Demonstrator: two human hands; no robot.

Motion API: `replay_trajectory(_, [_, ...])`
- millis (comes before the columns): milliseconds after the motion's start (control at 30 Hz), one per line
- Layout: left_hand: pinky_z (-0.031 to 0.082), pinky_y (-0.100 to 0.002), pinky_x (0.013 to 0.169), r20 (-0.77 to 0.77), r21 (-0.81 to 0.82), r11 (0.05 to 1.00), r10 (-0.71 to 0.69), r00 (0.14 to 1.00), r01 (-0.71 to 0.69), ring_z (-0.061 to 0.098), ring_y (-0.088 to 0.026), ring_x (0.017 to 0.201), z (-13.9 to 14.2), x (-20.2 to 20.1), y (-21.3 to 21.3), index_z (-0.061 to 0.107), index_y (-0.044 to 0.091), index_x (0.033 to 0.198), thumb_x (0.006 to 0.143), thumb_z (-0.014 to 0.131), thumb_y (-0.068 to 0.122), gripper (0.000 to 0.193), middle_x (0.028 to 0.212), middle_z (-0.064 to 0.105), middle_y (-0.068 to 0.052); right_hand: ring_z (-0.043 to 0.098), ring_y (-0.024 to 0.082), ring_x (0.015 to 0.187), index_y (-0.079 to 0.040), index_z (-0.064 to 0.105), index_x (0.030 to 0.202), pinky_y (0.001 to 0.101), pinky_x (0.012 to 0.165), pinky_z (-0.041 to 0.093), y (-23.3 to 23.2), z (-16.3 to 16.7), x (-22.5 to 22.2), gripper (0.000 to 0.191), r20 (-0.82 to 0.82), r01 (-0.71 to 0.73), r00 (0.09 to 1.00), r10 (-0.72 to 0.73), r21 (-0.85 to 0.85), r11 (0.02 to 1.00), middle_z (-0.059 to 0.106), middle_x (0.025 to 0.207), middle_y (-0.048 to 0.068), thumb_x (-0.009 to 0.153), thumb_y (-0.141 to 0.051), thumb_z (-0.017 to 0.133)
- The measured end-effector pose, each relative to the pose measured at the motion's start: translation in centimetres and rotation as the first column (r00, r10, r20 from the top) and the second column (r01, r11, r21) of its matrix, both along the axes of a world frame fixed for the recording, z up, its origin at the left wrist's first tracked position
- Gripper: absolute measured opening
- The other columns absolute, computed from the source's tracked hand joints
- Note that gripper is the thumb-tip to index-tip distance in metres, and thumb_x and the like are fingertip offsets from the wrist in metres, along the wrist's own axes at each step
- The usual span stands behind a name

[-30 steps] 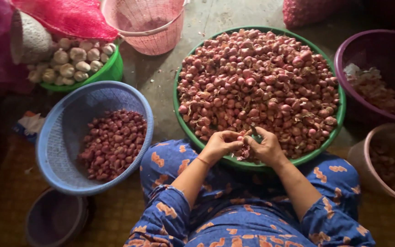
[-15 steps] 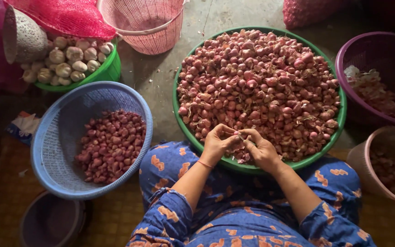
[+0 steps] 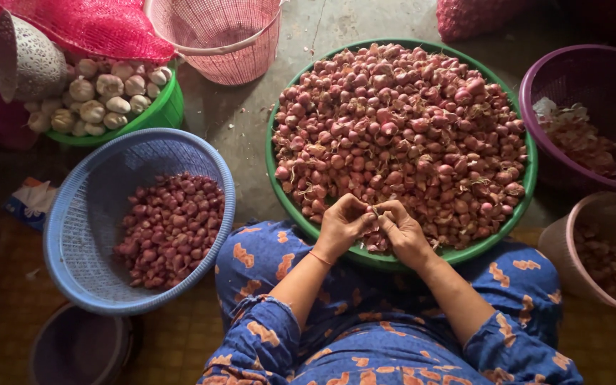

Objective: The person sits on the floor with a large green tray of shallots and peels the dry outer skin off each shallot by hand, using a small green scraper for the roots and tips. Peeled shallots are dropped into a blue basket beside them and discarded peels collect in a bowl on the other side.

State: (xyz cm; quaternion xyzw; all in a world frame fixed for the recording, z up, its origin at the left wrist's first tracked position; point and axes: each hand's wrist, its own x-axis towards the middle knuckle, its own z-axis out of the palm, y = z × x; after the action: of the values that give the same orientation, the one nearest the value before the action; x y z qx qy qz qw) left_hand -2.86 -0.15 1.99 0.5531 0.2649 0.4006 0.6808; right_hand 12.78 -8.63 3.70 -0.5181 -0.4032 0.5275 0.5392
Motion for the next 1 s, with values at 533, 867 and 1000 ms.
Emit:
replay_trajectory(533, [0.053,-0.023,0.066,0.046,-0.286,0.947,-0.137,0.990,0.144,0.069,-0.012,0.080,0.1,-0.3,0.1,0.062,0.001,0.117,0.100,0.069,0.013,0.022,0.098,0.074,-0.006,0.062,0.010,0.072,-0.010,0.065,0.115,0.0262,0.064,0.051,-0.1,1.2,1.2,0.024,0.365,0.051,0.926,-0.097,0.133,0.990,0.071,0.087,0.002,0.093,-0.019,0.071])
replay_trajectory(867, [0.055,-0.021,0.067,0.001,-0.179,0.963,-0.203,0.979,0.200,0.066,-0.008,0.078,-2.7,0.2,0.2,0.070,-0.001,0.115,0.108,0.062,0.016,0.020,0.093,0.071,-0.003,0.063,0.009,0.085,-0.005,0.064,0.119,0.0252,0.078,0.053,-0.3,3.0,0.5,0.041,0.453,0.085,0.869,-0.199,0.259,0.962,0.068,0.088,0.003,0.082,-0.011,0.080])
replay_trajectory(1000, [0.053,-0.021,0.057,0.021,-0.242,0.955,-0.174,0.984,0.174,0.067,-0.009,0.068,-2.8,0.3,-0.2,0.067,0.002,0.106,0.104,0.062,0.016,0.015,0.085,0.071,-0.002,0.065,0.010,0.088,-0.003,0.069,0.105,0.0258,0.080,0.053,-0.5,2.3,-0.4,0.021,0.473,0.052,0.858,-0.200,0.308,0.950,0.069,0.092,0.003,0.086,-0.007,0.078])
